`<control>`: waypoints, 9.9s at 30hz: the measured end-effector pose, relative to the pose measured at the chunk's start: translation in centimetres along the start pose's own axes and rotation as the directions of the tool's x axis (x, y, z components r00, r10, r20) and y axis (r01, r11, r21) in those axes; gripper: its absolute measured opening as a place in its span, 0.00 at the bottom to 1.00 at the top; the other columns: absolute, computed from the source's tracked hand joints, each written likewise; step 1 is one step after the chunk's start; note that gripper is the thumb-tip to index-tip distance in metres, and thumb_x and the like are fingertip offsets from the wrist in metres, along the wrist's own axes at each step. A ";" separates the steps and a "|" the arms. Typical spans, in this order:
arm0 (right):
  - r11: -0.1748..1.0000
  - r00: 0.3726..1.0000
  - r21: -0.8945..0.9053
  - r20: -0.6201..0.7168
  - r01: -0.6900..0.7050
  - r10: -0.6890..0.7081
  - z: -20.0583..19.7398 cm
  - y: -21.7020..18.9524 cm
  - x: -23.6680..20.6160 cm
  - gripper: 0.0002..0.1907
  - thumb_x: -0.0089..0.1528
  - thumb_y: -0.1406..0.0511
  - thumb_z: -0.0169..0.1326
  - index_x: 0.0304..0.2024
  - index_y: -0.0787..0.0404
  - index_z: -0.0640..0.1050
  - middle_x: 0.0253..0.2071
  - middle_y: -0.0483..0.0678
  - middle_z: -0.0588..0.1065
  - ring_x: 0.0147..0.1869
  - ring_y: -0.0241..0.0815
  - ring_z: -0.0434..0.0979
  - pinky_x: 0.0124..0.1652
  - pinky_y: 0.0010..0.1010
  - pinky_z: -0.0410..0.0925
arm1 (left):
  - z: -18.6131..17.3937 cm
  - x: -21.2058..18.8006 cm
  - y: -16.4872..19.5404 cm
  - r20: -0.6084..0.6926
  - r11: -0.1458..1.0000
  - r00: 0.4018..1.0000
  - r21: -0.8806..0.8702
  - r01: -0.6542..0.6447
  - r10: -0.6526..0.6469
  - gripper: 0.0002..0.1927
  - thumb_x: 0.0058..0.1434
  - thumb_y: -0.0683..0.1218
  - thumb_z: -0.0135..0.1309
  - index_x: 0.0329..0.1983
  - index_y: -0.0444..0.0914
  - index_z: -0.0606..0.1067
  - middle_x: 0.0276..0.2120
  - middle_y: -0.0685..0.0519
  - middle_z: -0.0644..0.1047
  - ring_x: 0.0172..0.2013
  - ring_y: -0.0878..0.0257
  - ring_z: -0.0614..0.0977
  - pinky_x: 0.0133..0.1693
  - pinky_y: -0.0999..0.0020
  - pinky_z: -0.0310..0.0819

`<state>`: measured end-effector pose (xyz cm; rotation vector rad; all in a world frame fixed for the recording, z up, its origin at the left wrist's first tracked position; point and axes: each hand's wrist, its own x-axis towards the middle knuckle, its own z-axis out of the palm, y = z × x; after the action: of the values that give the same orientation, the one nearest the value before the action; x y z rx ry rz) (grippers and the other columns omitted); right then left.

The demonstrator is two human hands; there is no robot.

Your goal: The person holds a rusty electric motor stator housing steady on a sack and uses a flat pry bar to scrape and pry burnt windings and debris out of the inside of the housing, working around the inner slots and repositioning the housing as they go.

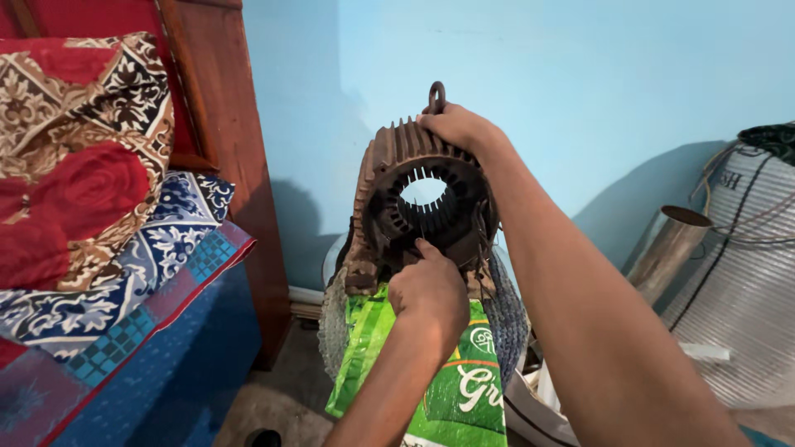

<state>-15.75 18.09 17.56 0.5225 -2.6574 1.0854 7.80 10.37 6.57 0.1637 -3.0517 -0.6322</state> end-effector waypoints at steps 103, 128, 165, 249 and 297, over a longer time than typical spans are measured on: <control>0.959 0.776 0.280 -0.593 -0.050 0.214 12.7 5.8 -20.5 0.35 0.65 0.43 0.46 0.68 0.54 0.64 0.40 0.63 0.80 0.46 0.65 0.81 0.45 0.50 0.70 | -1.5 0.0 -4.1 -0.047 0.985 0.991 0.125 -0.117 0.124 0.45 0.61 0.41 0.52 0.78 0.32 0.45 0.49 0.38 0.79 0.49 0.45 0.83 0.48 0.49 0.80; 0.939 0.782 0.344 -0.590 0.020 0.200 12.7 5.5 -20.5 0.37 0.64 0.42 0.48 0.68 0.55 0.65 0.43 0.61 0.81 0.50 0.61 0.82 0.49 0.44 0.71 | -0.6 4.0 -2.6 -0.099 0.997 0.993 0.060 -0.052 0.057 0.41 0.62 0.43 0.54 0.75 0.30 0.50 0.52 0.36 0.77 0.51 0.43 0.82 0.48 0.48 0.80; 0.921 0.798 0.386 -0.540 -0.048 0.268 12.6 4.7 -20.6 0.37 0.63 0.42 0.47 0.68 0.55 0.66 0.45 0.62 0.81 0.50 0.62 0.81 0.50 0.46 0.70 | -2.5 0.7 -3.0 -0.099 0.968 0.981 0.208 -0.142 0.165 0.43 0.60 0.45 0.56 0.75 0.27 0.53 0.46 0.41 0.81 0.45 0.49 0.85 0.44 0.54 0.81; 0.941 0.784 0.337 -0.589 0.017 0.197 13.1 6.7 -19.9 0.36 0.63 0.43 0.50 0.67 0.52 0.66 0.42 0.62 0.81 0.48 0.61 0.83 0.44 0.46 0.72 | -1.4 1.0 -1.1 -0.113 0.987 0.981 0.052 -0.152 0.157 0.42 0.64 0.49 0.55 0.73 0.24 0.52 0.51 0.36 0.79 0.51 0.44 0.83 0.48 0.51 0.79; 0.933 0.779 0.356 -0.601 0.059 0.180 12.7 5.1 -21.2 0.37 0.64 0.42 0.52 0.67 0.55 0.67 0.39 0.57 0.81 0.44 0.53 0.82 0.43 0.42 0.71 | -1.8 2.8 -1.8 -0.188 0.991 0.973 0.044 -0.128 0.134 0.31 0.61 0.50 0.56 0.65 0.32 0.66 0.49 0.39 0.80 0.50 0.44 0.83 0.48 0.50 0.79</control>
<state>0.61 17.54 -1.65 0.0850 -1.9086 1.4651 5.24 7.69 7.46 0.0210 -2.8600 -0.5271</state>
